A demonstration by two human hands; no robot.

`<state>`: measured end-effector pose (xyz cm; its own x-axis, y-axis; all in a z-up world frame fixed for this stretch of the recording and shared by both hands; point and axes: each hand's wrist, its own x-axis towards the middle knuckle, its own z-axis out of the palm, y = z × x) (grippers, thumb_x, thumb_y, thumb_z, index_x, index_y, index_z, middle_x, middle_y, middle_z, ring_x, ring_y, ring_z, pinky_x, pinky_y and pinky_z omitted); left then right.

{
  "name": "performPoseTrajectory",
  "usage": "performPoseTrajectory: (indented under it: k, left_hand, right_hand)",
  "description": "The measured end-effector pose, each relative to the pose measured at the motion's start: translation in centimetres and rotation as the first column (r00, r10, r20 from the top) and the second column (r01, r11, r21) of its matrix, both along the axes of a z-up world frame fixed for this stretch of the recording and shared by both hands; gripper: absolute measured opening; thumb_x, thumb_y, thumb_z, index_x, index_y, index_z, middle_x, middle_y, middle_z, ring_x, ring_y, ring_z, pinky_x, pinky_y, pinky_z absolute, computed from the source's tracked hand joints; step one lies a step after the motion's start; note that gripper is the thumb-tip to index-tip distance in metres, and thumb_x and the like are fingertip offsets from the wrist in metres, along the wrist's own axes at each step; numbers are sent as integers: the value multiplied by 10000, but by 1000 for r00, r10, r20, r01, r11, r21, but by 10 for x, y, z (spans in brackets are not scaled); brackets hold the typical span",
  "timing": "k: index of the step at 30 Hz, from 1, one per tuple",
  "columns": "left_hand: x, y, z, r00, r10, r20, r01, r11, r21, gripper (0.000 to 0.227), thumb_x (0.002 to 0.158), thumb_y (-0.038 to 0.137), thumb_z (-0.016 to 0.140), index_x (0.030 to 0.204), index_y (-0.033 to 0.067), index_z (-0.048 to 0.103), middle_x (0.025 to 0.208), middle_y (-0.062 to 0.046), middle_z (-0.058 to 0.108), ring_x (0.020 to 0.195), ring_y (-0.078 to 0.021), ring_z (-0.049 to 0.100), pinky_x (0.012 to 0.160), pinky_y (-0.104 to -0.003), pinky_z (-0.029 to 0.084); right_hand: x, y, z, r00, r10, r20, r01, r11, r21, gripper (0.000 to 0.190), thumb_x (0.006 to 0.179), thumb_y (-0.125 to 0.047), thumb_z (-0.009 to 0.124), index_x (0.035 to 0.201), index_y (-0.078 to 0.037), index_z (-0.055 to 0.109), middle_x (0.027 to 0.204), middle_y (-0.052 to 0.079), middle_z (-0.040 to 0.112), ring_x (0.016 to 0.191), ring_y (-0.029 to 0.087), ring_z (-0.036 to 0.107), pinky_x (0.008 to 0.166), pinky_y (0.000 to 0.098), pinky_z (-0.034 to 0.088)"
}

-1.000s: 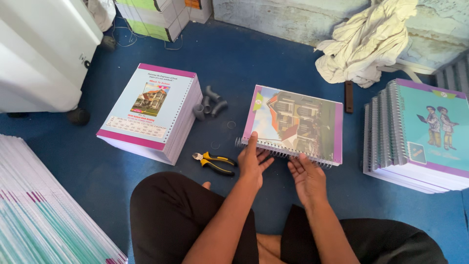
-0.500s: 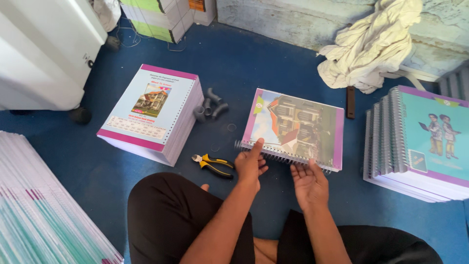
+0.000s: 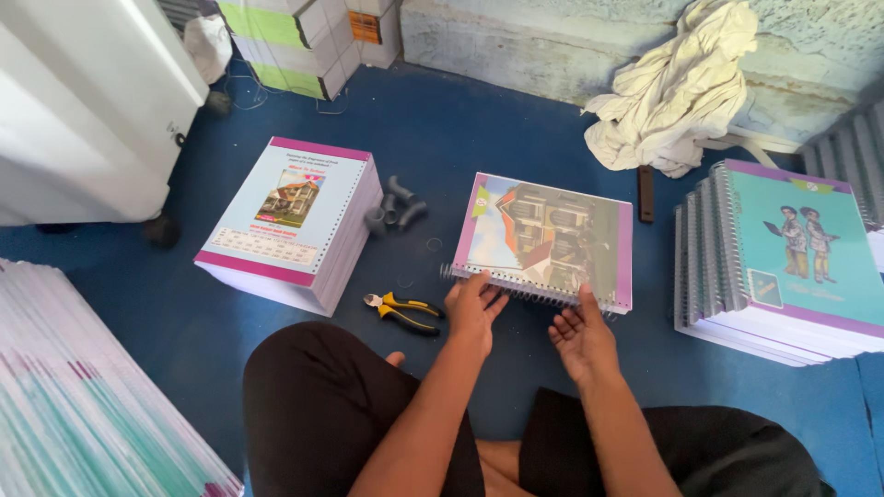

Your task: The person sits on the floor and inserts a metal spiral binding into the pre-punched holes of a notebook. They align the spiral with the holes and push it through by hand, then flip the notebook to check the binding.

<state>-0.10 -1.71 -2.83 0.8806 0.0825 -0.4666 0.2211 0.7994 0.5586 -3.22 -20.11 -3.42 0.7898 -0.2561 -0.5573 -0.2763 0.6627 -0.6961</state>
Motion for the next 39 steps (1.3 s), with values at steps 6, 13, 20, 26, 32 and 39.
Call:
performPoseTrajectory:
  k: [6,13,20,26,32,39]
  left_hand:
    - [1,-9,10,999,39,-6,-39,999,6,299,835,93,688,1129,72,639,1028,-53,642,922,-205,613,868,-456,573]
    - [-4,-18,25,985,51,-163,-11,972,237,335,794,213,844,984,63,613,909,-55,693,816,-194,685,755,-405,591]
    - [0,-17,19,948,-26,-319,113,959,259,516,793,390,869,1073,20,644,1023,-111,630,961,-267,640,795,-464,583]
    - [1,-13,-1,991,21,-135,-33,996,-84,495,865,288,726,1248,-2,607,1206,-164,629,1088,-298,649,1010,-525,497]
    - [-2,-11,-11,1000,7,-11,-8,999,-31,344,851,121,707,1178,22,664,1037,-103,693,945,-244,682,929,-446,568]
    - [5,-2,1,986,76,-147,-36,965,258,365,808,257,870,952,54,604,855,-59,668,761,-169,650,705,-325,588]
  right_hand:
    - [-7,-17,18,992,64,105,-71,996,59,523,853,-315,746,1254,-44,549,1135,125,602,1132,274,620,942,425,519]
    - [-16,-30,21,986,42,163,-62,991,120,398,905,-90,660,1274,14,553,1218,159,634,1188,291,617,1041,438,507]
    - [-18,-27,12,969,-39,243,3,989,147,364,882,2,664,1233,-25,574,1163,120,657,1119,251,648,1012,417,538]
    - [-11,-25,11,995,-27,98,23,999,44,272,898,-158,746,1120,-58,626,984,65,666,934,189,655,864,362,547]
    - [-11,-18,18,1000,-14,-3,14,1000,11,336,878,-314,813,1025,-90,611,863,35,589,821,173,599,793,357,558]
    - [-15,-3,27,998,20,52,-26,992,126,359,861,-292,765,1098,-64,619,979,87,636,943,230,652,843,384,548]
